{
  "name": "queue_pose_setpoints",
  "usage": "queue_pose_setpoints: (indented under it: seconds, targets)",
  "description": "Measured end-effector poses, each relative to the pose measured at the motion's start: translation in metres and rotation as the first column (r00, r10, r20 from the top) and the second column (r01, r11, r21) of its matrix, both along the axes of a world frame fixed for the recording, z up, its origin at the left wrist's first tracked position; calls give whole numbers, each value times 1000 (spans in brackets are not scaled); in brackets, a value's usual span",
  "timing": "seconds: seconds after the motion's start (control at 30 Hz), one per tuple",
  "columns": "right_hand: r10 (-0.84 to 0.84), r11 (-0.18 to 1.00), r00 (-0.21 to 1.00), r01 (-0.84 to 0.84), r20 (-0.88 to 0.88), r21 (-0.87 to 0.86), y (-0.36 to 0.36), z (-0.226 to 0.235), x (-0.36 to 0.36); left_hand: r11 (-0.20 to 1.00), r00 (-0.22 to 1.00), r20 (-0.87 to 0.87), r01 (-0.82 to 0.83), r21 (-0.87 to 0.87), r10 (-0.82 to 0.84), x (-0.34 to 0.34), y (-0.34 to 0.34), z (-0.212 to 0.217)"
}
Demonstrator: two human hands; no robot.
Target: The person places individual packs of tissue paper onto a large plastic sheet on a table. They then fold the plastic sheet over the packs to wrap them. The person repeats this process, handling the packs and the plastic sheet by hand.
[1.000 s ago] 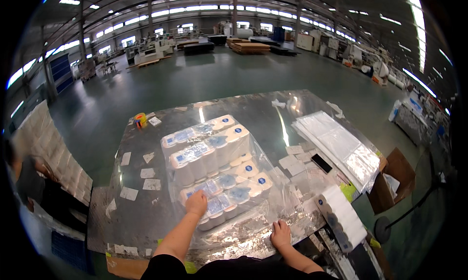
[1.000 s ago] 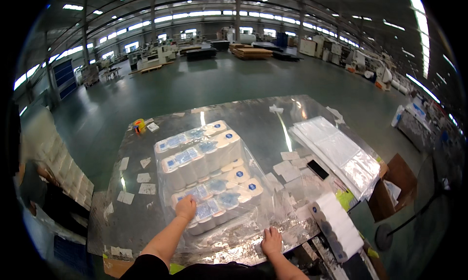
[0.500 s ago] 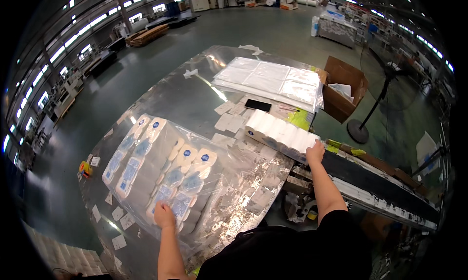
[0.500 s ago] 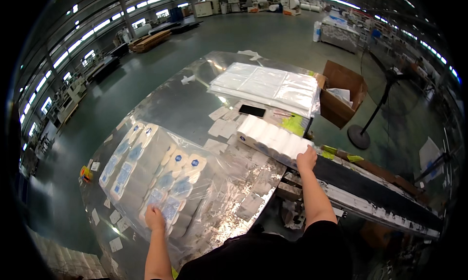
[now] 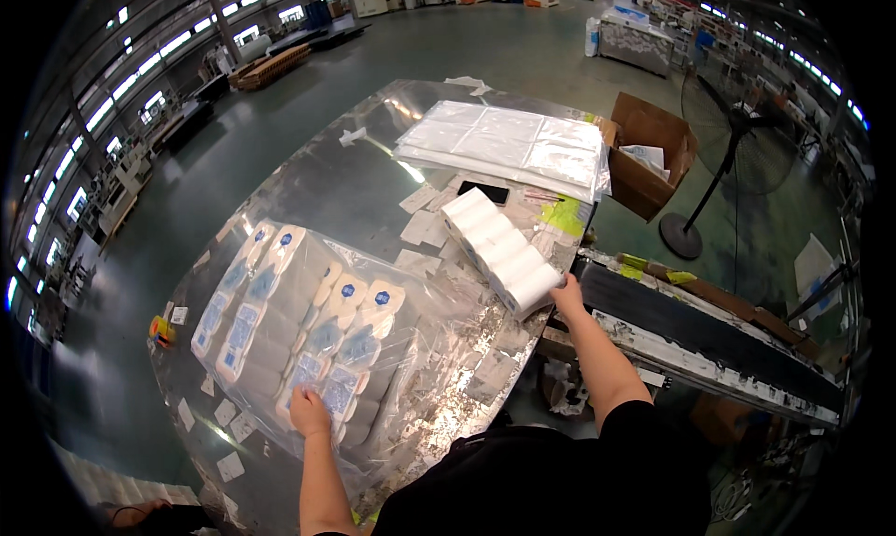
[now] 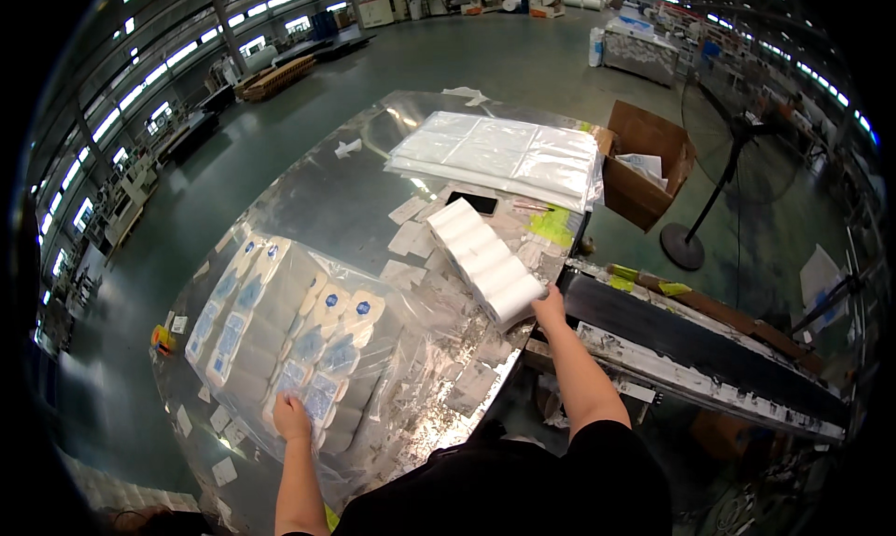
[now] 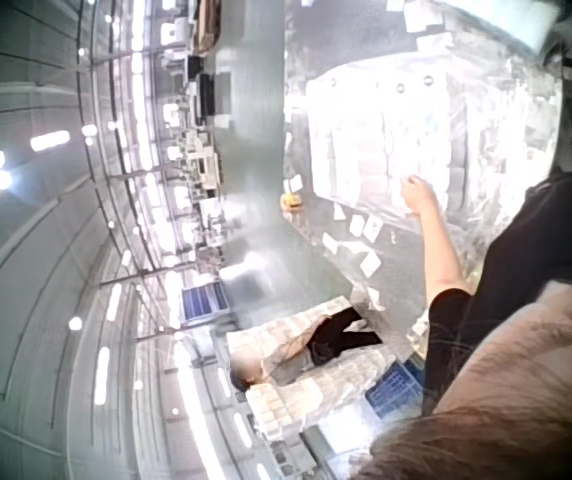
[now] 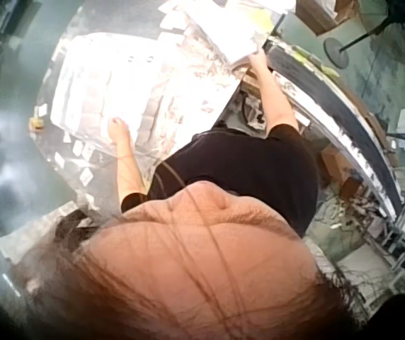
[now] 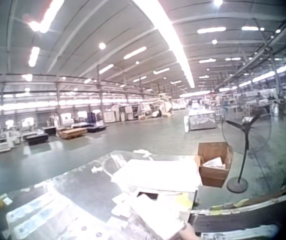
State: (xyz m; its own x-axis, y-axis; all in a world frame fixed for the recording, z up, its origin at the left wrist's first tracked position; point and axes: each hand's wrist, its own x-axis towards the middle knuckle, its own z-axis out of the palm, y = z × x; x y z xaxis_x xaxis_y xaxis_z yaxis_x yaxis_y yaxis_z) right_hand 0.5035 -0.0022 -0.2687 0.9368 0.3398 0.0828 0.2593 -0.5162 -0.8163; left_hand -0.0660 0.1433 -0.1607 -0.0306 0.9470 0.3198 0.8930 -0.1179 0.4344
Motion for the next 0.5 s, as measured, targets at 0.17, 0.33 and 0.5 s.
queue_pose_setpoints:
  seconds: [0.17,0.33,0.5]
  targets:
    - [247,961,869,-164,-428,222,-3,-4,-20,1000,1000,17,-16,-6,16,-1,-2,2]
    - [507,862,618,-375,-601,342,-46,8,-84,999,999,-20,-37,13,37,-8,-3,-10]
    - [509,737,90,-559,-856,380,-129,24,-107,999,999,-2,-32,-44,32,-1,-6,5]
